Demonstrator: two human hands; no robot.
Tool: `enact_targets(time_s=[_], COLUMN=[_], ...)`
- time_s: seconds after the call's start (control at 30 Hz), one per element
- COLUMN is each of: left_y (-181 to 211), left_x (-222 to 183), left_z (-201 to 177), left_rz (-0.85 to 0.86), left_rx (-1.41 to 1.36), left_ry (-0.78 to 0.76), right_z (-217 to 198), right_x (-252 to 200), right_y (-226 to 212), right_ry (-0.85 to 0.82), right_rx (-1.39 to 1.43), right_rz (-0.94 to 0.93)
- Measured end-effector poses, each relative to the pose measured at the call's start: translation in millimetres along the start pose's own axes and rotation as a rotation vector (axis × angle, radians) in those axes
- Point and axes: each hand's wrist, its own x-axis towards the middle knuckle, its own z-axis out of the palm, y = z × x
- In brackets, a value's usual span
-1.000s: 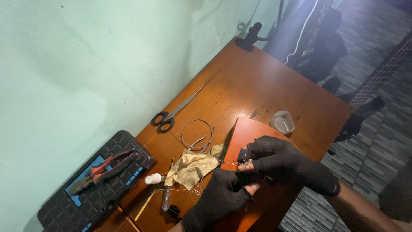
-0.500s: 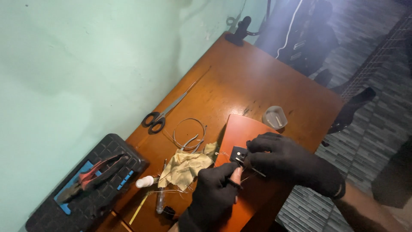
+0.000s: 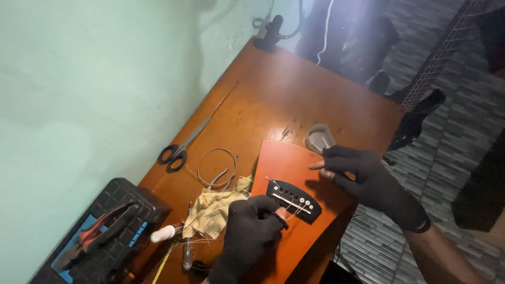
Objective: Inserting guitar strings into the bridge and securing them with bridge pins.
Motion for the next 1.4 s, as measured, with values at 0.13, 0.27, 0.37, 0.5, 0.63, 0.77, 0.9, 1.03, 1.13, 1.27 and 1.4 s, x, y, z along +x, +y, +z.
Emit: enact_targets(time_s=[0.13,0.27,0.37,0.5,0.63,0.77,0.9,1.03,1.13,1.27,1.4], left_y=[12,25,45,38,47,55,45,43,36,51,33], left_x=[4,4,1,3,5,8,9,9,15,12,15], left_z=[-1,-1,5,7,9,14,18,19,19,22,19], left_rz=[-0.081,-0.066,-0.221,-0.201,-0.168,-0.226,-0.18,-0.165,-0.126,0.065,0.119], left_rx=[-0.116,-0.138,-0.019,-0.098,-0.032,0.088,0.069,0.049,0.051,0.301,0.318], left_ry=[-0.118,-0.188,-0.106,-0.113,-0.182,-0.217,-0.221,-0.165,-0.173,-0.195,-0.183], right_z=[-1,12,17,12,11,13,10,6,10,9,16], right_x=[-10,-30,-14,-11,-13,-14,-12,-2,4,9,9], right_y=[5,43,29,23,23,26,13,-6,-11,-21,-8], right_ry=[0.017,-0.088,-0.056,-0.034,-0.003,0.038,0.064,0.072,0.053,-0.008,-0.055], right_rx=[0.007,-0.069,-0.018,-0.054,0.023,0.036,0.129,0.213,0.18,0.233,0.254], right_rz=[-0.014,-0.188,-0.265,-0.239,-0.129,-0.165,-0.121,-0.133,-0.025,0.073,-0.048])
